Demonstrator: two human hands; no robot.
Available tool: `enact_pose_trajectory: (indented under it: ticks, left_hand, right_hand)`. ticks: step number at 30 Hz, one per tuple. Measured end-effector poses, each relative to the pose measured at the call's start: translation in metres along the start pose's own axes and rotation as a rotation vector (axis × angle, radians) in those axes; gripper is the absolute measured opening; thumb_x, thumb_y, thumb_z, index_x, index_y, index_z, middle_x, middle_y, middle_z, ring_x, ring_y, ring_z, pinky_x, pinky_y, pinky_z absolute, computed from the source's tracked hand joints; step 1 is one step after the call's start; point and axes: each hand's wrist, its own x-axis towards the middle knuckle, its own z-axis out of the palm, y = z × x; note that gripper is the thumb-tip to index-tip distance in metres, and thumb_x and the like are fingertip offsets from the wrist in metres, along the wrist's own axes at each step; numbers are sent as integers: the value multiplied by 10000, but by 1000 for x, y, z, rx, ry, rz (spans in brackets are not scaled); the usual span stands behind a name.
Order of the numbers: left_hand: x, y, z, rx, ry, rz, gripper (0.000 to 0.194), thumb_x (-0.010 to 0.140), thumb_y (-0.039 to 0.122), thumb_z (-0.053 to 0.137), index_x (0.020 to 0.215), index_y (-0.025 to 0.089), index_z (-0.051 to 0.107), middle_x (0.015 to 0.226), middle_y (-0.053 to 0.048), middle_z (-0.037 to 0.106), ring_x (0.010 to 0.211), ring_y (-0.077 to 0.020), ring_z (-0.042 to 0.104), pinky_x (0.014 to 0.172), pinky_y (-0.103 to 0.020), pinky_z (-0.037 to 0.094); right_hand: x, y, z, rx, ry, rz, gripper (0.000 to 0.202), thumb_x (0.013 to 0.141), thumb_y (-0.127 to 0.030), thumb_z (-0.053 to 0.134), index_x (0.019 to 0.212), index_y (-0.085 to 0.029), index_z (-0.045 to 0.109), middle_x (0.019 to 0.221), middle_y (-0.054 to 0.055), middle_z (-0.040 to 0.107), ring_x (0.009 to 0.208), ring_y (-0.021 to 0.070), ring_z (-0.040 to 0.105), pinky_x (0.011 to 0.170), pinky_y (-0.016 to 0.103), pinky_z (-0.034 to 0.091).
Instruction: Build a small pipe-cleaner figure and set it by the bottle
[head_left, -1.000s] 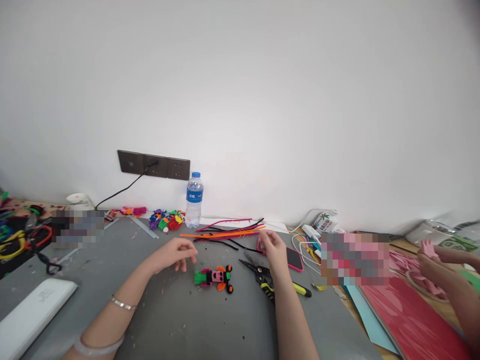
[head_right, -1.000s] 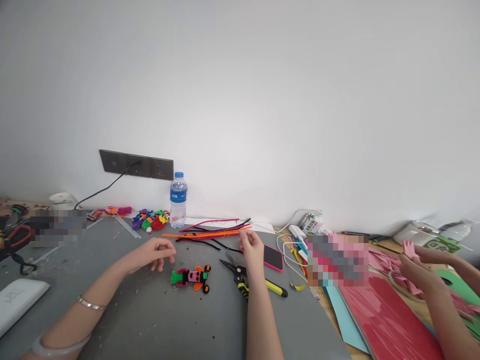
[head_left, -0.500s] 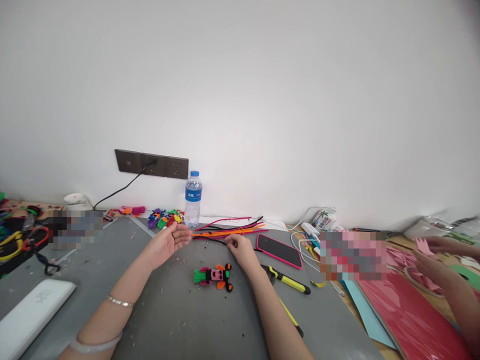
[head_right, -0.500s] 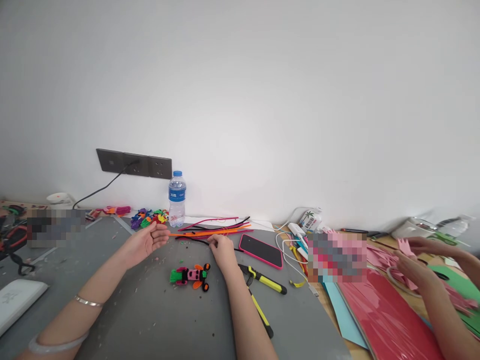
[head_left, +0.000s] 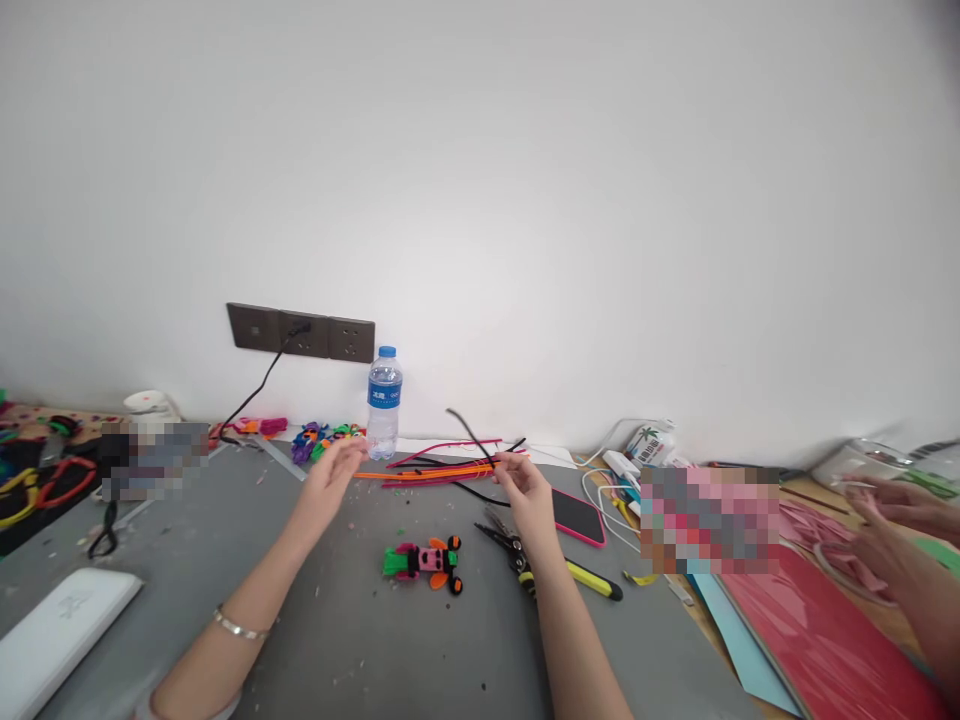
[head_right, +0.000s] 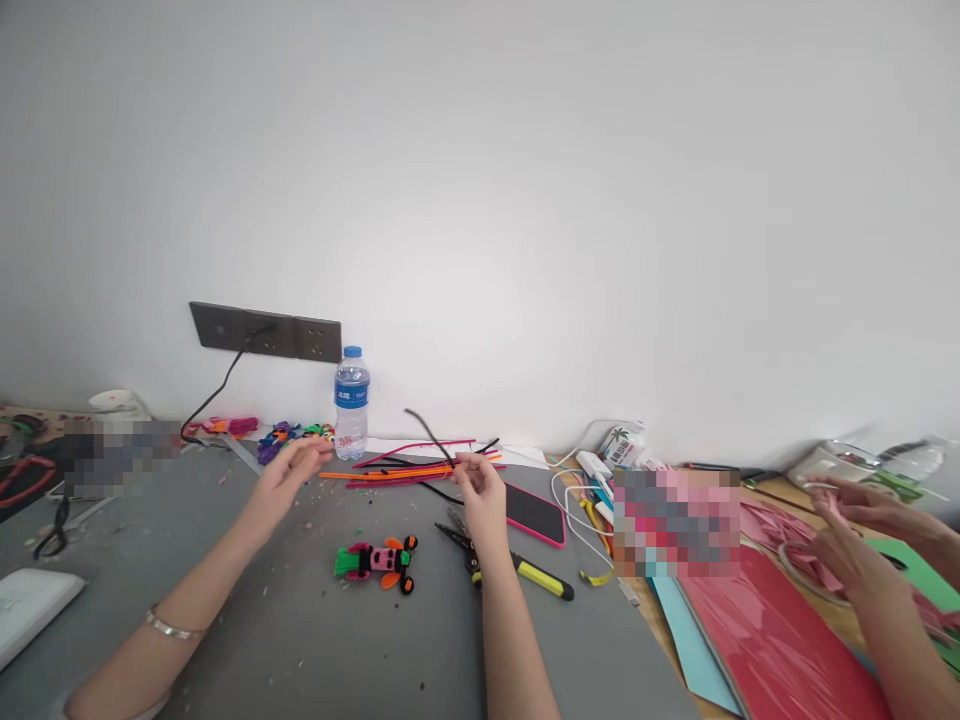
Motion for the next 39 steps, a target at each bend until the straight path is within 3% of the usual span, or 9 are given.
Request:
enact_pose_trajectory:
  ticks: [3, 6, 11, 16, 21, 24, 29, 33, 39]
  left_hand:
    - [-14, 9, 16, -132, -172, -178, 554, 798, 630, 531, 1108, 173, 580, 957, -118, 706, 859, -250, 678, 807, -386, 532]
    - [-23, 17, 22, -156, -292, -340, 513, 809, 607, 544, 1074, 172, 603, 861, -84, 690, 658, -173, 628, 652, -317, 531]
    - [-29, 22, 26, -47, -448, -383, 371, 752, 508, 672, 896, 166, 654, 743, -15, 627, 487, -79, 471, 461, -213, 393]
    - [-33, 20, 29, -20, -519, -379, 329, 718, 437, 720, 922, 189, 649, 701, 4, 626, 548, -115, 527, 527, -234, 447]
    - [-37, 20, 30, 5, -614, -402, 341, 727, 443, 711, 944, 183, 680, 751, -16, 657, 615, -146, 592, 624, -266, 479]
    - [-39, 23, 32, 20, -624, -386, 299, 728, 454, 702, 847, 181, 678, 739, -13, 656, 606, -145, 583, 610, -258, 461]
    - [-39, 25, 33, 2, -597, -309, 258, 752, 432, 680, 828, 186, 657, 721, -4, 639, 587, -140, 563, 589, -254, 440]
    - [-37, 24, 32, -13, -578, -291, 257, 761, 413, 682, 879, 188, 645, 742, -3, 631, 589, -131, 553, 595, -252, 443]
    - [-37, 21, 32, -162, -588, -373, 397, 708, 342, 758, 1046, 228, 585, 801, 17, 612, 627, -126, 567, 643, -269, 480]
  right_hand:
    - [-4, -4, 9, 51, -135, 12, 207, 771, -353, 626, 908, -198, 623, 707, 13, 600, 651, 179, 576, 649, 306, 480]
    - [-8, -8, 14, -6, -255, 9, 187, 783, -326, 619, 915, -194, 629, 719, 17, 613, 658, 174, 571, 637, 291, 464]
    - [-10, -9, 14, -124, -279, -9, 173, 801, -312, 605, 916, -186, 636, 736, 30, 621, 697, 185, 567, 643, 289, 432]
    - [-11, -8, 23, 58, -162, 50, 228, 776, -375, 657, 910, -191, 641, 752, 28, 598, 710, 185, 557, 688, 314, 459]
    - [-15, -14, 32, 432, -40, 214, 312, 703, -393, 751, 948, -225, 655, 800, 12, 588, 680, 150, 547, 684, 301, 493]
    - [-20, -19, 37, 571, -151, 316, 302, 704, -397, 764, 929, -214, 681, 791, 20, 610, 649, 132, 539, 644, 272, 479]
    - [-29, -25, 47, 515, -415, 388, 323, 769, -474, 703, 826, -157, 719, 760, 48, 658, 609, 119, 555, 616, 256, 440]
    - [-30, -25, 49, 444, -413, 431, 406, 764, -551, 669, 804, -149, 707, 722, 55, 682, 565, 129, 581, 565, 254, 405]
    - [-29, -23, 49, 348, -361, 328, 361, 780, -507, 670, 809, -148, 702, 614, 28, 658, 526, 124, 539, 538, 252, 371]
